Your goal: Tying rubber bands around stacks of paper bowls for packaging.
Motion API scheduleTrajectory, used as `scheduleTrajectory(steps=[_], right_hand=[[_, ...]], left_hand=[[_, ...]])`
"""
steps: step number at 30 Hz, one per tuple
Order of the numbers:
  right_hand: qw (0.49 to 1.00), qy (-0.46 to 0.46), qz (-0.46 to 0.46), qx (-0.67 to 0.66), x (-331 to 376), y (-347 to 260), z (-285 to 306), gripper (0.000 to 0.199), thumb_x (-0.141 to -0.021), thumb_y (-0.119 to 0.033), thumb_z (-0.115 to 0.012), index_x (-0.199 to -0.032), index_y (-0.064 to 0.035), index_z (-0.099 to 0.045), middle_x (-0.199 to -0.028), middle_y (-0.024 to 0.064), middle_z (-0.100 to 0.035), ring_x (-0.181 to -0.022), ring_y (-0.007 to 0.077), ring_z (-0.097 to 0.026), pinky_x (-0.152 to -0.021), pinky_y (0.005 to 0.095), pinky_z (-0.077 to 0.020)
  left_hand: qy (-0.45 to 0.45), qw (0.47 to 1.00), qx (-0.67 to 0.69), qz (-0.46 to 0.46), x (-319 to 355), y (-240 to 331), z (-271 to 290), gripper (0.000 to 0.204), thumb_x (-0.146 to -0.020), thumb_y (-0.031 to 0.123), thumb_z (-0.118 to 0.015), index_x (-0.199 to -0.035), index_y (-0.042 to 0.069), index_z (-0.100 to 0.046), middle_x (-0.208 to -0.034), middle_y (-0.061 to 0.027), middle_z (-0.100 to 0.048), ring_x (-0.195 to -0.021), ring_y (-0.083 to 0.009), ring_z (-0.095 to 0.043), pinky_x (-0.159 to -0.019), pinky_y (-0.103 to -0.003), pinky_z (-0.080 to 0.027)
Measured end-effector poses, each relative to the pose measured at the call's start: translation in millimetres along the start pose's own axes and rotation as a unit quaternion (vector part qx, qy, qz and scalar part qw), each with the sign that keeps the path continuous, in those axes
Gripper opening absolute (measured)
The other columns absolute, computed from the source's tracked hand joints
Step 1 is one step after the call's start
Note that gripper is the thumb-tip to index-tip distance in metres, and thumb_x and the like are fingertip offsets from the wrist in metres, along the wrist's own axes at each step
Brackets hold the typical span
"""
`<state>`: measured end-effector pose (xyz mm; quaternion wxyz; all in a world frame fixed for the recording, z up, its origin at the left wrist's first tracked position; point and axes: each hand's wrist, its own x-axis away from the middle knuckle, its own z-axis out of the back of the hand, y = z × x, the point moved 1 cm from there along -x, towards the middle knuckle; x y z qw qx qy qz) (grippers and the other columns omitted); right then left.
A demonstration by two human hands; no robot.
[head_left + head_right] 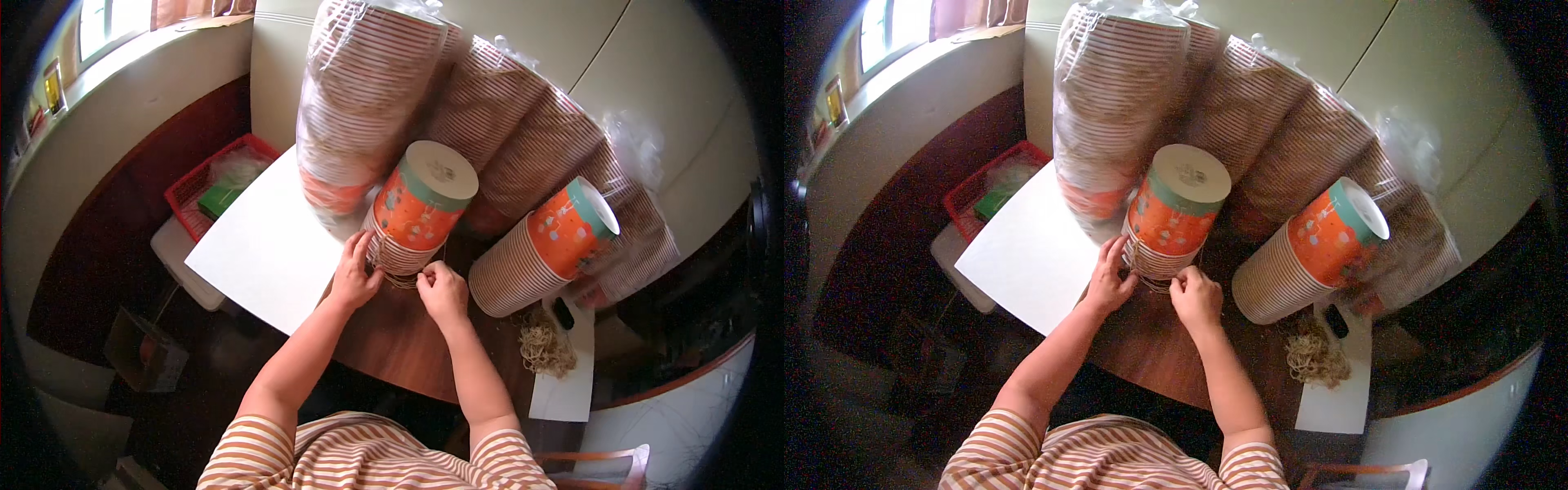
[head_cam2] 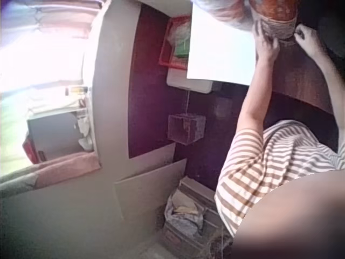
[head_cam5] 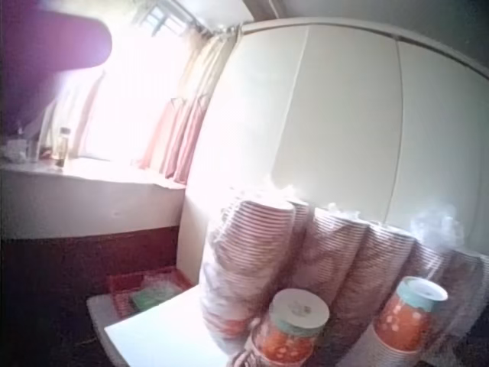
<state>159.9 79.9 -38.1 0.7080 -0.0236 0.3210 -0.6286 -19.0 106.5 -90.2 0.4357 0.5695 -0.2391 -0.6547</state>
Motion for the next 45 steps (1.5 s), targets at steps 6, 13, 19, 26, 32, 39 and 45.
scheduleTrajectory(steps=[6, 13, 19, 26, 32, 39, 45], right_hand=[[0.989, 0.025, -0.104, -0.102, -9.2, 55.7, -13.2, 0.023, -0.077, -0.013, -0.062, -0.095, -0.0004, -0.061, -0.084, 0.0131, -0.065, -0.073, 0.0255, -0.062, -0.066, 0.0361, -0.0485], [0.817, -0.022, -0.315, -0.483, -16.1, 63.4, -26.6, 0.027, -0.079, -0.01, -0.057, -0.105, -0.0052, -0.058, -0.089, 0.005, -0.064, -0.059, 0.0141, -0.06, -0.046, 0.0242, -0.0404], [0.919, 0.102, -0.183, -0.333, -25.0, 53.8, 7.5, 0.026, -0.082, -0.009, -0.055, -0.108, -0.0019, -0.055, -0.096, 0.0086, -0.059, -0.077, 0.015, -0.056, -0.062, 0.0296, -0.0443], [0.964, 0.203, 0.152, -0.077, -55.8, -42.3, 75.3, 0.028, -0.082, -0.015, -0.063, -0.105, -0.0004, -0.057, -0.117, 0.0156, -0.052, -0.104, 0.0304, -0.051, -0.088, 0.0396, -0.0412], [0.962, 0.16, 0.215, 0.045, -82.6, -64.1, 81.9, 0.029, -0.081, -0.015, -0.062, -0.106, 0.0009, -0.058, -0.116, 0.0188, -0.054, -0.108, 0.0331, -0.051, -0.094, 0.0382, -0.0395], [0.969, 0.085, 0.229, -0.018, -88.9, -51.6, 69.2, 0.02, -0.081, -0.005, -0.06, -0.1, -0.0007, -0.06, -0.104, 0.0165, -0.059, -0.1, 0.0335, -0.054, -0.085, 0.0402, -0.0431], [0.969, 0.115, 0.214, -0.054, -90.5, -53.4, 71.1, 0.013, -0.08, -0.005, -0.061, -0.092, 0.0008, -0.061, -0.094, 0.0156, -0.062, -0.089, 0.031, -0.059, -0.078, 0.0368, -0.0461]], left_hand=[[-0.006, 1.0, 0.008, 0.015, 0.2, -2.7, -4.9, 0.067, -0.068, 0.005, -0.063, -0.13, 0.007, -0.038, -0.126, -0.0203, -0.039, -0.115, -0.0376, -0.043, -0.096, -0.04, -0.039], [-0.001, 1.0, 0.013, 0.014, 0.8, -7.5, -3.3, 0.067, -0.068, 0.006, -0.063, -0.13, 0.007, -0.037, -0.126, -0.0204, -0.039, -0.115, -0.0375, -0.043, -0.096, -0.04, -0.04], [0.023, 0.998, 0.047, 0.027, 0.2, -8.5, -7.1, 0.066, -0.07, 0.008, -0.061, -0.13, 0.002, -0.035, -0.119, -0.0188, -0.043, -0.1, -0.0312, -0.051, -0.089, -0.037, -0.043], [0.035, 0.997, 0.055, 0.044, -1.4, -21.4, 1.5, 0.071, -0.071, 0.008, -0.057, -0.136, 0.004, -0.028, -0.124, -0.0184, -0.042, -0.107, -0.028, -0.05, -0.092, -0.037, -0.042], [0.05, 0.991, 0.104, 0.072, -2.4, -33.4, -5.8, 0.061, -0.069, 0.009, -0.053, -0.128, 0.002, -0.04, -0.117, -0.0187, -0.048, -0.107, -0.0306, -0.052, -0.093, -0.037, -0.042], [0.034, 0.99, 0.119, 0.073, 0.4, -32.0, -2.8, 0.052, -0.07, 0.009, -0.052, -0.121, 0.003, -0.048, -0.114, -0.0176, -0.051, -0.105, -0.0315, -0.052, -0.092, -0.034, -0.042], [0.013, 0.993, 0.091, 0.072, 2.8, -23.8, 1.0, 0.05, -0.071, 0.011, -0.052, -0.12, 0.006, -0.05, -0.113, -0.0172, -0.05, -0.104, -0.0321, -0.051, -0.09, -0.035, -0.043]])
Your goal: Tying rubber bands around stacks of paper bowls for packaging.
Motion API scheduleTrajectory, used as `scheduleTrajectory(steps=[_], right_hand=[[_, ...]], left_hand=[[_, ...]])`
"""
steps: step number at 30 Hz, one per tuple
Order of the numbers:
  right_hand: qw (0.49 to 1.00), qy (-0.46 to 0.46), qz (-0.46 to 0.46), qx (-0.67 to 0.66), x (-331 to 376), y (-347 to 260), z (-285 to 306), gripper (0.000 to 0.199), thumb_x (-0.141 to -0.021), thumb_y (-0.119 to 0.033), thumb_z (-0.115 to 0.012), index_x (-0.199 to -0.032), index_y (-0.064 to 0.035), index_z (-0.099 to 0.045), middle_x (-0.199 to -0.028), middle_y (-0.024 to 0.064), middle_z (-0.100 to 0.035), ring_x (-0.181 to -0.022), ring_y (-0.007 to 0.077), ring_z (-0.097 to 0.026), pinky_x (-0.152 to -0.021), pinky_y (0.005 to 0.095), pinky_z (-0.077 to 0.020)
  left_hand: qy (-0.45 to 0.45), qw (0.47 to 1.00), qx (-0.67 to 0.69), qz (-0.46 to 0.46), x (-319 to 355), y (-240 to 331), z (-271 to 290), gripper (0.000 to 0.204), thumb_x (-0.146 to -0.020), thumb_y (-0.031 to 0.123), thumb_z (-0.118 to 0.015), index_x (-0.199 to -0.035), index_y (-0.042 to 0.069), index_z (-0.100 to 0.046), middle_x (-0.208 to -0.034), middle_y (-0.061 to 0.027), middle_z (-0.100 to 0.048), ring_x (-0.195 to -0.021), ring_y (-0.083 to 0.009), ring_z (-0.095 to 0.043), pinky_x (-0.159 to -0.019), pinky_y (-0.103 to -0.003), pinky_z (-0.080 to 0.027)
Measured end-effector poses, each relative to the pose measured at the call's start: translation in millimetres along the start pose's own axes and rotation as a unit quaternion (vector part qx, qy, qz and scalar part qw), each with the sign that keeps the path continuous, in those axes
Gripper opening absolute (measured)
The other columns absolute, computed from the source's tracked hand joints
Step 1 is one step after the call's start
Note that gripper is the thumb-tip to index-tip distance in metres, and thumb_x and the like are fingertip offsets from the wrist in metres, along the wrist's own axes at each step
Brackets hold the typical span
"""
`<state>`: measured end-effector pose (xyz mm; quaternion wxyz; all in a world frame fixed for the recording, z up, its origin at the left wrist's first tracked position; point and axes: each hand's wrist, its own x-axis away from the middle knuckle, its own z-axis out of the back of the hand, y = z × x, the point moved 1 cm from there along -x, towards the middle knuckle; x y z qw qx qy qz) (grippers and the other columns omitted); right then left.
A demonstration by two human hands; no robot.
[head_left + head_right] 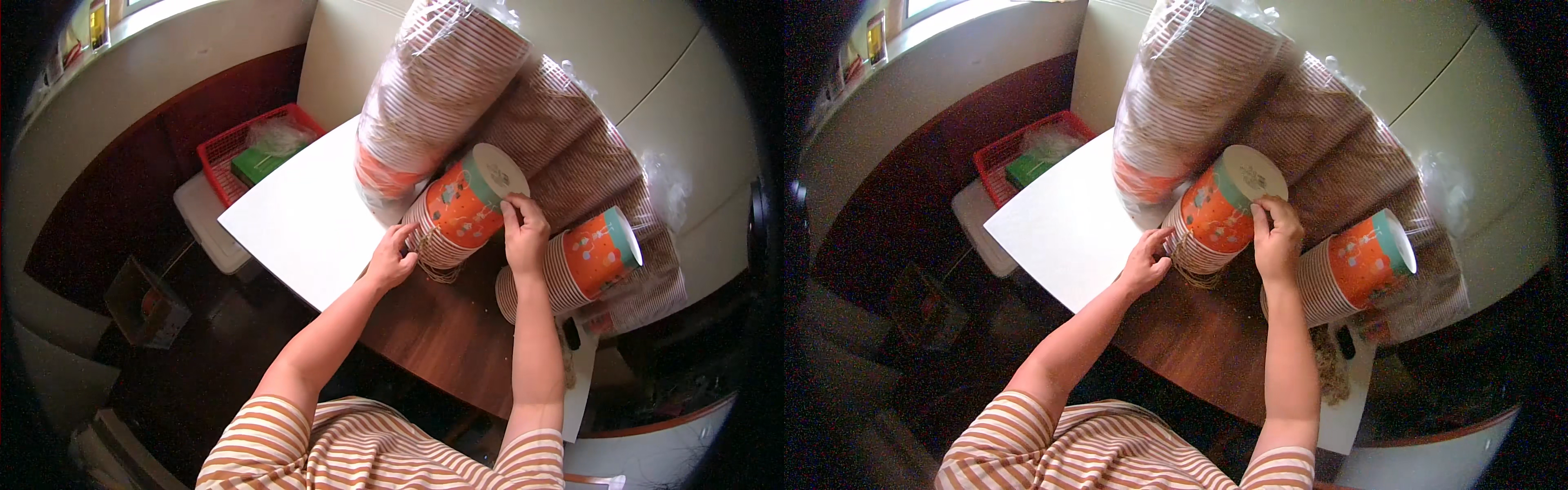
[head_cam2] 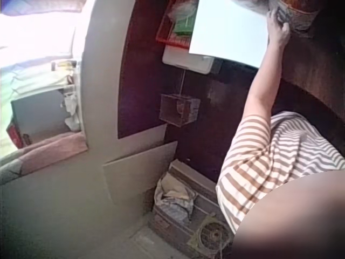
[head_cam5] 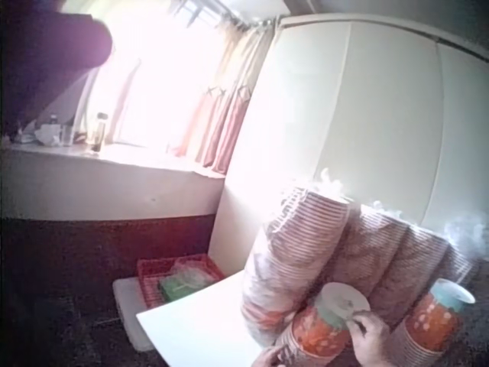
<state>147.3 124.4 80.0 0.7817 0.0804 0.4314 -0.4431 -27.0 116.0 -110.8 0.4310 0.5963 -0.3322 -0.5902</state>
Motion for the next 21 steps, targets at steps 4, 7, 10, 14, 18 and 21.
scheduleTrajectory(steps=[4, 7, 10, 14, 18, 21], right_hand=[[1.0, 0.013, -0.016, -0.016, -4.8, -0.9, 1.5, 0.011, -0.081, -0.007, -0.062, -0.086, 0.0026, -0.062, -0.084, 0.0128, -0.064, -0.079, 0.0241, -0.062, -0.072, 0.0312, -0.0474], [1.0, 0.012, -0.023, -0.017, -7.3, -2.0, 2.1, 0.01, -0.081, -0.007, -0.062, -0.086, 0.0023, -0.062, -0.083, 0.0129, -0.064, -0.078, 0.024, -0.062, -0.071, 0.0312, -0.0472], [1.0, 0.016, -0.023, -0.012, -7.3, -2.7, 1.0, 0.01, -0.081, -0.007, -0.062, -0.086, 0.0024, -0.062, -0.083, 0.013, -0.064, -0.077, 0.0241, -0.061, -0.07, 0.031, -0.0471], [1.0, 0.012, -0.02, -0.01, -4.9, -3.4, 0.1, 0.01, -0.081, -0.006, -0.061, -0.086, 0.0026, -0.061, -0.083, 0.0127, -0.063, -0.076, 0.0239, -0.061, -0.069, 0.0307, -0.0471], [1.0, 0.018, -0.018, -0.013, -3.3, -7.3, -0.7, 0.008, -0.08, -0.005, -0.061, -0.084, 0.0019, -0.061, -0.082, 0.0147, -0.062, -0.075, 0.029, -0.06, -0.067, 0.0345, -0.0469], [1.0, 0.021, -0.015, -0.005, -1.0, -5.9, -1.7, 0.008, -0.08, -0.005, -0.061, -0.085, 0.0013, -0.061, -0.081, 0.0139, -0.062, -0.075, 0.0289, -0.06, -0.067, 0.0352, -0.0469]], left_hand=[[0.004, 1.0, -0.022, -0.018, 0.0, 1.7, -0.1, 0.053, -0.07, 0.011, -0.053, -0.123, 0.009, -0.048, -0.115, -0.0175, -0.049, -0.105, -0.0333, -0.05, -0.09, -0.037, -0.043], [0.001, 1.0, -0.025, -0.015, 0.4, 1.7, 0.0, 0.055, -0.07, 0.011, -0.053, -0.124, 0.011, -0.047, -0.115, -0.0183, -0.048, -0.105, -0.0341, -0.05, -0.09, -0.038, -0.043], [-0.001, 1.0, -0.023, -0.012, 0.7, 2.6, -0.2, 0.055, -0.07, 0.011, -0.053, -0.125, 0.011, -0.047, -0.115, -0.0188, -0.048, -0.105, -0.0343, -0.05, -0.091, -0.038, -0.042], [-0.001, 0.999, -0.03, -0.017, 1.1, 4.5, -0.8, 0.055, -0.07, 0.011, -0.053, -0.125, 0.011, -0.047, -0.116, -0.0191, -0.048, -0.105, -0.0345, -0.05, -0.091, -0.038, -0.042], [-0.007, 0.999, -0.037, -0.016, 2.0, 5.5, -0.5, 0.055, -0.07, 0.011, -0.054, -0.125, 0.012, -0.047, -0.117, -0.0191, -0.047, -0.104, -0.0346, -0.051, -0.089, -0.038, -0.043], [-0.011, 0.999, -0.039, -0.015, 2.0, 6.8, -0.6, 0.055, -0.07, 0.012, -0.054, -0.125, 0.012, -0.047, -0.117, -0.0188, -0.047, -0.103, -0.0344, -0.051, -0.089, -0.038, -0.044]])
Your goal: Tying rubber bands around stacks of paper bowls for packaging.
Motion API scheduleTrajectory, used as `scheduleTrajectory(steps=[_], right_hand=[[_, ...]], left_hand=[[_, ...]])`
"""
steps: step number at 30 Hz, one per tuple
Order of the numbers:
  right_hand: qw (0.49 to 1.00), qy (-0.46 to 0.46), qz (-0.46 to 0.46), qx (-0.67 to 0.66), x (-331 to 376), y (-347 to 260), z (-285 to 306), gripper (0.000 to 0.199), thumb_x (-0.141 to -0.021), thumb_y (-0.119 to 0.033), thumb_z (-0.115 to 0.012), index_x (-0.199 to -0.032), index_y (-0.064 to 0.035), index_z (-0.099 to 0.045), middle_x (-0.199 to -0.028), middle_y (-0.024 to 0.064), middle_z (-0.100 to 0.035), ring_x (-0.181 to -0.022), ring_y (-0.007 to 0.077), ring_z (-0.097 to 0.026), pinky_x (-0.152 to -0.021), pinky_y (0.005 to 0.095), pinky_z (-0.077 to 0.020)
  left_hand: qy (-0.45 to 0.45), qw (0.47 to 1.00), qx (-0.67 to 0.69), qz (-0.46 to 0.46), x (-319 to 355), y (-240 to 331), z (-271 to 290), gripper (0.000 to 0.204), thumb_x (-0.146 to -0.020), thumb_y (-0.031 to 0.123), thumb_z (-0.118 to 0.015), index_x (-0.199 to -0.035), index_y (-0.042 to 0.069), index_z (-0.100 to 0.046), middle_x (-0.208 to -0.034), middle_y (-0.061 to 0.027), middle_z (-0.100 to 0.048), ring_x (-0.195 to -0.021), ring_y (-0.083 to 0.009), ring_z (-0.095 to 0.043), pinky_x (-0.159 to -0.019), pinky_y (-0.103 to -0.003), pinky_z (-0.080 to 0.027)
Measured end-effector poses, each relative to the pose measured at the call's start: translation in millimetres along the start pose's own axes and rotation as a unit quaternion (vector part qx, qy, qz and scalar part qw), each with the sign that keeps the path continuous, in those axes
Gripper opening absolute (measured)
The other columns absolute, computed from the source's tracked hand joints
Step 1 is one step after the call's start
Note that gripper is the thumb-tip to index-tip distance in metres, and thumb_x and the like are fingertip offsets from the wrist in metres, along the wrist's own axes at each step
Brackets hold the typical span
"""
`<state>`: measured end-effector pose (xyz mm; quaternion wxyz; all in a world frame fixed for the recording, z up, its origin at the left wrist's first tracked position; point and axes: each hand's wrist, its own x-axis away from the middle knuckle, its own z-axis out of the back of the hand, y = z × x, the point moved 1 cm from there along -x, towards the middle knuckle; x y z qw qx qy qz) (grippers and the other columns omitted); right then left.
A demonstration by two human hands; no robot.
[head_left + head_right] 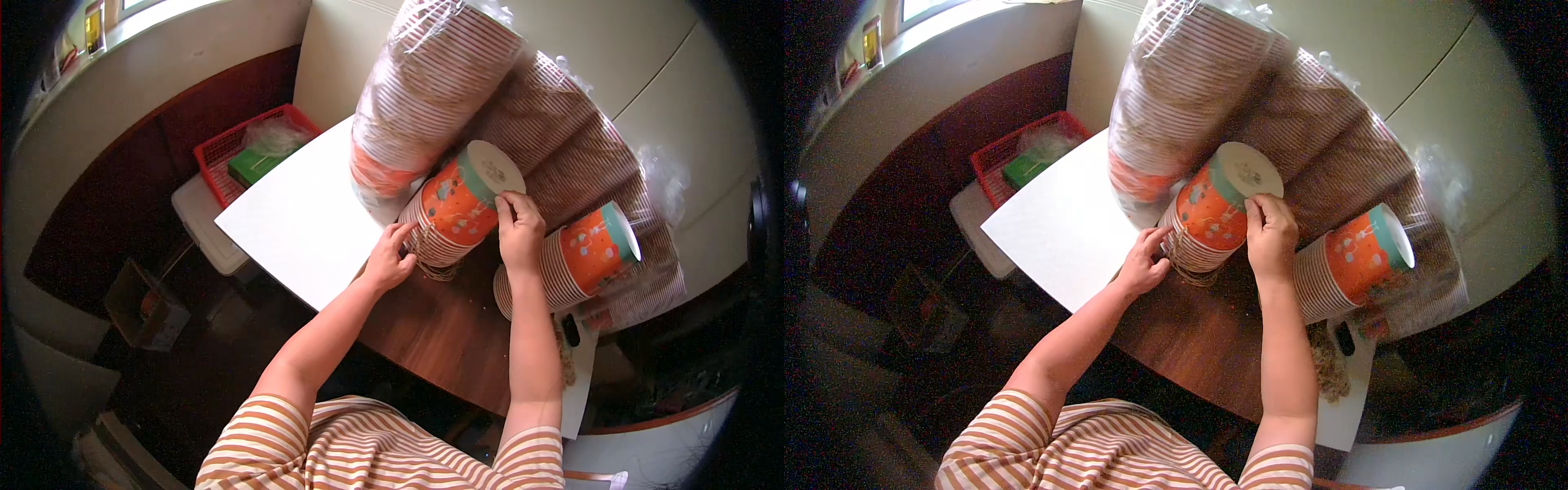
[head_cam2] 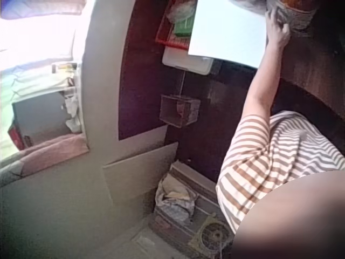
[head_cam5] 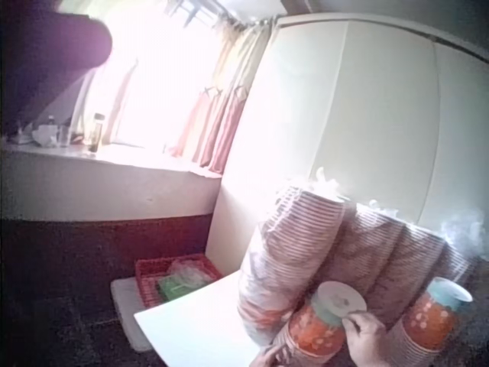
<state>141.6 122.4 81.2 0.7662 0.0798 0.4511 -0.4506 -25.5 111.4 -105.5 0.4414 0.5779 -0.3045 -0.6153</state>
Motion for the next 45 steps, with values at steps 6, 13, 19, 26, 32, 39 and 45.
scheduleTrajectory(steps=[6, 13, 19, 26, 32, 39, 45], right_hand=[[0.997, -0.015, 0.031, 0.063, 6.7, -3.3, 8.3, 0.018, -0.081, -0.007, -0.06, -0.097, 0.0007, -0.06, -0.099, 0.0173, -0.06, -0.094, 0.0323, -0.057, -0.081, 0.038, -0.0445], [0.963, 0.043, 0.052, 0.262, 10.3, 2.8, 87.1, 0.03, -0.081, -0.014, -0.062, -0.108, -0.0008, -0.059, -0.118, 0.018, -0.053, -0.112, 0.0344, -0.047, -0.097, 0.0422, -0.0359], [0.938, 0.081, -0.062, 0.33, 6.8, 34.3, 158.3, 0.04, -0.08, -0.015, -0.063, -0.116, -0.0005, -0.053, -0.126, 0.0185, -0.044, -0.117, 0.0355, -0.04, -0.097, 0.0432, -0.0344], [0.931, 0.03, -0.123, 0.342, 18.3, 61.3, 187.2, 0.047, -0.08, -0.018, -0.063, -0.12, 0.0007, -0.047, -0.127, 0.0194, -0.043, -0.117, 0.0357, -0.039, -0.099, 0.0431, -0.0331], [0.948, 0.079, -0.097, 0.294, 24.0, 67.5, 189.0, 0.048, -0.08, -0.018, -0.065, -0.12, 0.0006, -0.047, -0.121, 0.0177, -0.049, -0.113, 0.0348, -0.045, -0.096, 0.0413, -0.0367], [0.993, 0.091, 0.021, 0.069, 58.0, 29.9, 103.7, 0.019, -0.081, -0.006, -0.058, -0.098, 0.0008, -0.059, -0.096, 0.0164, -0.06, -0.091, 0.0323, -0.058, -0.083, 0.0388, -0.0452], [0.759, 0.025, -0.538, -0.365, 116.2, 107.2, -48.3, 0.063, -0.09, -0.052, -0.041, -0.135, -0.0088, -0.037, -0.139, 0.0055, -0.037, -0.126, 0.0202, -0.034, -0.102, 0.0387, -0.0263]], left_hand=[[-0.002, 1.0, 0.0, -0.009, -0.4, -0.7, -1.0, 0.056, -0.07, 0.011, -0.055, -0.125, 0.012, -0.047, -0.117, -0.0181, -0.048, -0.102, -0.0334, -0.052, -0.087, -0.037, -0.044], [-0.008, 1.0, 0.029, 0.005, 0.3, -0.1, -1.5, 0.055, -0.07, 0.01, -0.054, -0.125, 0.01, -0.047, -0.114, -0.0178, -0.049, -0.099, -0.0305, -0.054, -0.086, -0.036, -0.045], [-0.109, 0.994, -0.004, 0.024, 6.1, 3.8, -1.5, 0.056, -0.07, 0.011, -0.054, -0.126, 0.01, -0.047, -0.094, -0.0112, -0.061, -0.088, -0.0242, -0.061, -0.077, -0.034, -0.049], [-0.157, 0.987, -0.027, -0.017, 7.1, 5.1, -5.8, 0.06, -0.07, 0.01, -0.056, -0.129, 0.012, -0.045, -0.096, -0.0097, -0.064, -0.085, -0.0229, -0.063, -0.075, -0.033, -0.051], [-0.167, 0.985, -0.034, -0.031, 13.4, 16.4, -17.5, 0.061, -0.071, 0.007, -0.057, -0.13, 0.011, -0.044, -0.095, -0.0109, -0.063, -0.088, -0.0206, -0.063, -0.078, -0.031, -0.05], [0.004, 0.971, 0.2, 0.128, -32.2, -28.2, -5.1, 0.036, -0.084, 0.01, -0.054, -0.117, -0.002, -0.051, -0.094, -0.0069, -0.061, -0.081, -0.011, -0.055, -0.072, -0.026, -0.046], [-0.081, 0.962, 0.242, 0.099, -87.0, -38.0, 2.6, 0.047, -0.093, 0.037, -0.042, -0.12, -0.001, -0.049, -0.114, -0.0078, -0.054, -0.103, -0.0174, -0.048, -0.091, -0.03, -0.037]])
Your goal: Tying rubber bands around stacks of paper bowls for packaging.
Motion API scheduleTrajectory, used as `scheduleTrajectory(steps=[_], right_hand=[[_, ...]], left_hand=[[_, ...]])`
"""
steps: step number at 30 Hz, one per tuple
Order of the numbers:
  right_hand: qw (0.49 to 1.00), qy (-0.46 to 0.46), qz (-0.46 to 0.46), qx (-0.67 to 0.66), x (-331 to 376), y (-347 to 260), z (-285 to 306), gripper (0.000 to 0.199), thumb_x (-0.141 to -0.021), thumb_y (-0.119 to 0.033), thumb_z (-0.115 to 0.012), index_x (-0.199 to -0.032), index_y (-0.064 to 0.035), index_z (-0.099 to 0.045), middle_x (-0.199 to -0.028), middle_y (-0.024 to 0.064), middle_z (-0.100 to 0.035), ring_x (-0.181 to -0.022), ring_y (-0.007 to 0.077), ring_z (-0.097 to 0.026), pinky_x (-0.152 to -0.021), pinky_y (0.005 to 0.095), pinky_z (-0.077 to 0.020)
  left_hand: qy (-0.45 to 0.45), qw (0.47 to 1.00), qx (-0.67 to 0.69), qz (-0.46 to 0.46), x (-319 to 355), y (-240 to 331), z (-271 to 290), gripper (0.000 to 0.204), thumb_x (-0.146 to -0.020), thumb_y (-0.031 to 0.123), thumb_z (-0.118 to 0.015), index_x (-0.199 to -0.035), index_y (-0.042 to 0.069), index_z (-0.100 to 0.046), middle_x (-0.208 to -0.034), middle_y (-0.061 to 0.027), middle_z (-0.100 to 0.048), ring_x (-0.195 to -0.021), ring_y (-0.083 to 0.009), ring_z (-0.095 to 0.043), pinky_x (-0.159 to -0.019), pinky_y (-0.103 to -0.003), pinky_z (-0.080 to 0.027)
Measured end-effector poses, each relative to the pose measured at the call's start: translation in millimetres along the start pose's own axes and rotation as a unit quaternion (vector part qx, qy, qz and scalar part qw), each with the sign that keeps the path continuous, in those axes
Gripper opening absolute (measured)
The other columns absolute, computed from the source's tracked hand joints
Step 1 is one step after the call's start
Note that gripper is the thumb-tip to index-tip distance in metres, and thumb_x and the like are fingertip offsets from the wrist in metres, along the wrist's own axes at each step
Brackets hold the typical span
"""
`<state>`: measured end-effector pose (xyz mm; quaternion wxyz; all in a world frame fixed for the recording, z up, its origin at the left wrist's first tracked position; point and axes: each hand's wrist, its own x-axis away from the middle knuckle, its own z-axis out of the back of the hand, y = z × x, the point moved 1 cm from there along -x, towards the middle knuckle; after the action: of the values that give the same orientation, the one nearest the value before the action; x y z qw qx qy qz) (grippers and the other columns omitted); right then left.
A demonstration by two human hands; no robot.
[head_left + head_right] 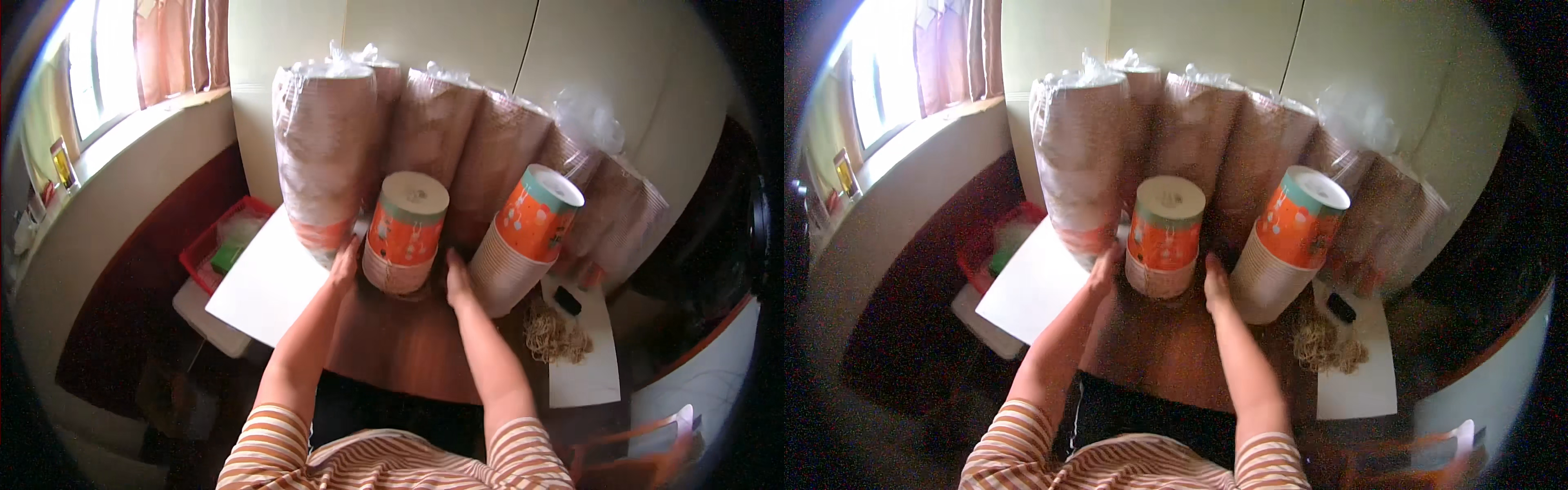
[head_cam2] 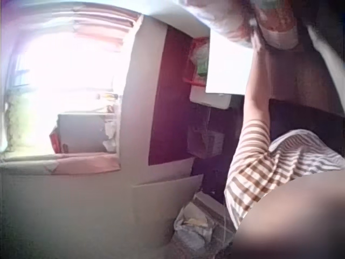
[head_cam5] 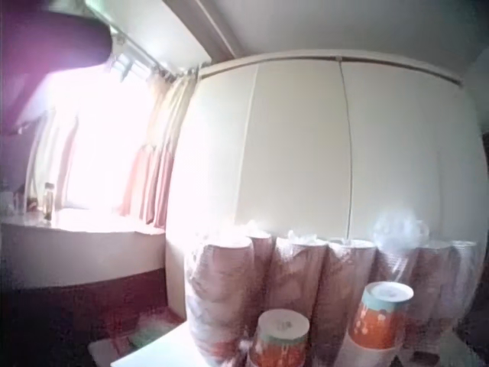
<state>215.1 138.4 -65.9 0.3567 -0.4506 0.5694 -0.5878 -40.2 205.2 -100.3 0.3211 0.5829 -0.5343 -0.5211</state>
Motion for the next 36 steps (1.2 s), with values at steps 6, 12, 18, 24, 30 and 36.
scheduleTrajectory(steps=[6, 12, 18, 24, 30, 36], right_hand=[[0.984, -0.113, -0.045, -0.132, -39.1, 47.4, -17.3, 0.06, -0.09, -0.056, -0.037, -0.132, -0.0139, -0.042, -0.132, 0.0027, -0.047, -0.12, 0.0215, -0.042, -0.098, 0.0395, -0.0313], [0.973, -0.149, -0.051, -0.168, -71.4, 68.3, -21.5, 0.053, -0.094, -0.049, -0.033, -0.127, -0.0104, -0.047, -0.129, 0.0052, -0.051, -0.113, 0.0225, -0.049, -0.094, 0.0367, -0.0373], [0.98, -0.14, -0.064, -0.124, -59.1, 50.6, -31.4, 0.054, -0.092, -0.054, -0.034, -0.125, -0.0144, -0.049, -0.126, 0.0041, -0.052, -0.111, 0.0211, -0.049, -0.093, 0.0384, -0.0363], [0.995, -0.065, -0.019, -0.079, -67.5, 55.3, -17.8, 0.053, -0.091, -0.055, -0.034, -0.124, -0.0174, -0.048, -0.124, 0.0026, -0.053, -0.111, 0.0213, -0.048, -0.09, 0.0401, -0.037], [0.982, -0.096, -0.092, -0.134, -49.8, 44.1, -31.1, 0.057, -0.09, -0.059, -0.034, -0.127, -0.0177, -0.046, -0.128, 0.0011, -0.05, -0.112, 0.0213, -0.047, -0.089, 0.0451, -0.0371], [0.994, -0.031, -0.042, -0.095, -64.5, 53.7, -8.2, 0.06, -0.088, -0.061, -0.034, -0.129, -0.0181, -0.045, -0.13, 0.0013, -0.049, -0.115, 0.0213, -0.045, -0.09, 0.0448, -0.036]], left_hand=[[-0.066, 0.997, 0.003, -0.043, -4.0, -8.0, -12.7, 0.054, -0.094, 0.038, -0.041, -0.132, 0.0, -0.039, -0.134, -0.0115, -0.041, -0.125, -0.021, -0.034, -0.104, -0.033, -0.025], [0.023, 0.999, -0.047, 0.015, 13.4, 20.6, -21.7, 0.063, -0.092, 0.039, -0.047, -0.134, -0.004, -0.032, -0.139, -0.0152, -0.034, -0.13, -0.0245, -0.028, -0.107, -0.033, -0.021], [0.033, 0.999, -0.014, 0.007, 9.3, 8.6, -13.3, 0.065, -0.09, 0.041, -0.05, -0.134, -0.003, -0.033, -0.139, -0.0142, -0.035, -0.129, -0.0241, -0.029, -0.106, -0.033, -0.021], [0.026, 0.999, -0.027, 0.001, 6.2, 0.5, -32.7, 0.065, -0.091, 0.043, -0.049, -0.134, -0.003, -0.034, -0.137, -0.0144, -0.037, -0.128, -0.0235, -0.031, -0.105, -0.033, -0.024], [0.033, 0.971, -0.197, -0.132, 2.5, -40.2, -21.5, 0.064, -0.094, 0.045, -0.039, -0.139, 0.0, -0.026, -0.143, -0.0197, -0.026, -0.133, -0.0289, -0.023, -0.109, -0.035, -0.017], [0.026, 0.969, -0.212, -0.121, 3.1, -42.5, -49.5, 0.069, -0.092, 0.05, -0.037, -0.14, 0.002, -0.023, -0.142, -0.0208, -0.026, -0.133, -0.0307, -0.021, -0.109, -0.037, -0.016]])
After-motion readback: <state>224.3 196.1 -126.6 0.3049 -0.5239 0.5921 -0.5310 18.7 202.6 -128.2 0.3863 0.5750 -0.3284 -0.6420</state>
